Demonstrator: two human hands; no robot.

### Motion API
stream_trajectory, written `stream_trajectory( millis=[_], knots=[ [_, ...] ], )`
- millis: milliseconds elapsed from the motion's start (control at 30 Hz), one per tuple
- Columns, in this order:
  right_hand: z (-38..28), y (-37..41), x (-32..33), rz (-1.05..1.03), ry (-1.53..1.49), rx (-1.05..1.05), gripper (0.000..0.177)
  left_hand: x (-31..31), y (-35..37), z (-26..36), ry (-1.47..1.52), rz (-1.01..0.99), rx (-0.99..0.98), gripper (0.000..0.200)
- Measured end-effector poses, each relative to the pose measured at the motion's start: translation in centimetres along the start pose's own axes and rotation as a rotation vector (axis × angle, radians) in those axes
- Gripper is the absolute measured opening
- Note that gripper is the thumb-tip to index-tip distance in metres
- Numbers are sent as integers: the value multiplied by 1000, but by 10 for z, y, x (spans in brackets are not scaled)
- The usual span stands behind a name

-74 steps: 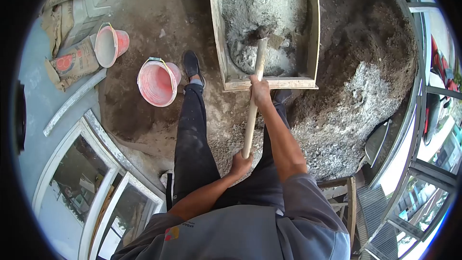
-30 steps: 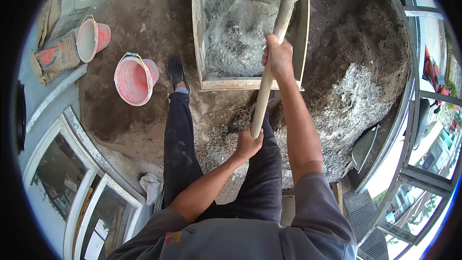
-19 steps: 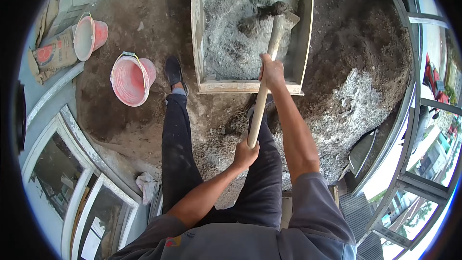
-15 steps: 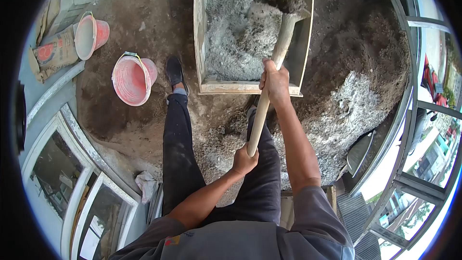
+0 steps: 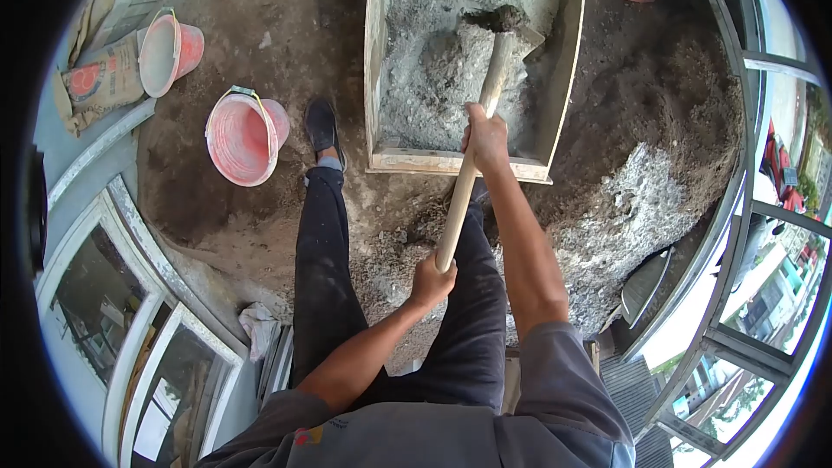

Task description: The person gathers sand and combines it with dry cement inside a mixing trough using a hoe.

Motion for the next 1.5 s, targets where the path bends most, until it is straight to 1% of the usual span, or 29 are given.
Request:
stream_trajectory(
  millis=[33,100,167,200,267,300,367,400,467,500,567,667,700,733,767,833,867,900,933,1000,1033,1067,1100,1133,1167,1200,1333,1400,1500],
  knots=[
    [-10,21,0,-5,-21,33,32,4,13,-4,42,13,-56,19],
    [-39,52,-10,-33,-65,100,31,16,14,6,6,16,-81,20],
    [-82,45,-29,-64,-86,185,31,33,-6,30,-28,39,-157,22],
    [-97,35,-37,-77,-92,221,31,44,-18,53,37,95,-210,17],
    [-112,4,-65,-85,-67,246,32,55,-50,73,136,90,-212,16],
    [-102,-20,-79,-93,-36,219,32,55,-60,69,157,102,-182,16],
    [-47,-65,-102,-122,-9,119,35,52,-76,55,197,127,-119,15],
    [-18,-74,-108,-131,61,57,38,53,-75,50,201,79,-27,17],
    [14,-72,-116,-140,139,44,41,59,-62,41,205,-23,156,21],
    [19,-64,-112,-142,155,49,41,57,-56,35,192,-24,173,22],
    [18,-43,-105,-150,184,72,40,44,-32,20,163,-1,136,22],
    [-20,21,-80,-147,127,103,39,31,-4,-6,189,-15,70,23],
    [-37,35,-72,-126,102,123,35,32,0,-2,167,-25,47,23],
    [-58,44,-68,-106,72,145,31,38,-4,16,145,-6,-27,23],
    [-91,51,-66,-42,55,171,31,45,-7,33,123,16,-100,22],
    [-129,24,-64,-81,1,299,30,51,-41,74,174,27,-192,21],
    [-143,3,-67,-81,-11,337,33,56,-59,97,180,27,-202,20],
    [-148,-22,-72,-65,-7,336,33,60,-75,113,187,29,-212,19],
    [-144,-48,-78,-55,-7,322,34,57,-89,112,220,46,-214,17],
    [-107,-83,-88,-44,45,221,36,46,-108,101,289,83,-216,15],
    [-78,-94,-88,-82,73,161,36,46,-101,95,286,74,-164,14],
    [-49,-101,-88,-121,103,96,37,45,-95,86,269,53,-109,13],
    [-30,-99,-85,-96,96,72,36,43,-87,74,251,29,-51,13],
    [-20,-95,-82,-121,68,50,35,40,-82,65,232,8,0,13],
    [-20,-81,-76,-109,55,50,35,33,-73,55,191,30,-6,14],
    [-23,-63,-69,-94,40,48,34,33,-57,51,164,-16,-10,17],
    [-51,21,-29,-94,20,80,26,10,6,37,137,9,-81,19],
    [-94,36,-10,-61,9,163,26,0,4,63,181,-45,-116,19],
    [-151,-2,12,-28,32,289,28,-17,-38,125,198,-69,-197,21]
  ],
)
Point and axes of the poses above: each hand's wrist, its own y-axis away from the middle knuckle, its own x-axis out of the back of the hand, z = x × y, the point moved 3 cm from there along -y, towards the middle knuckle, and after that the axes turned 8 degrees about x, right-handed, at the moved point
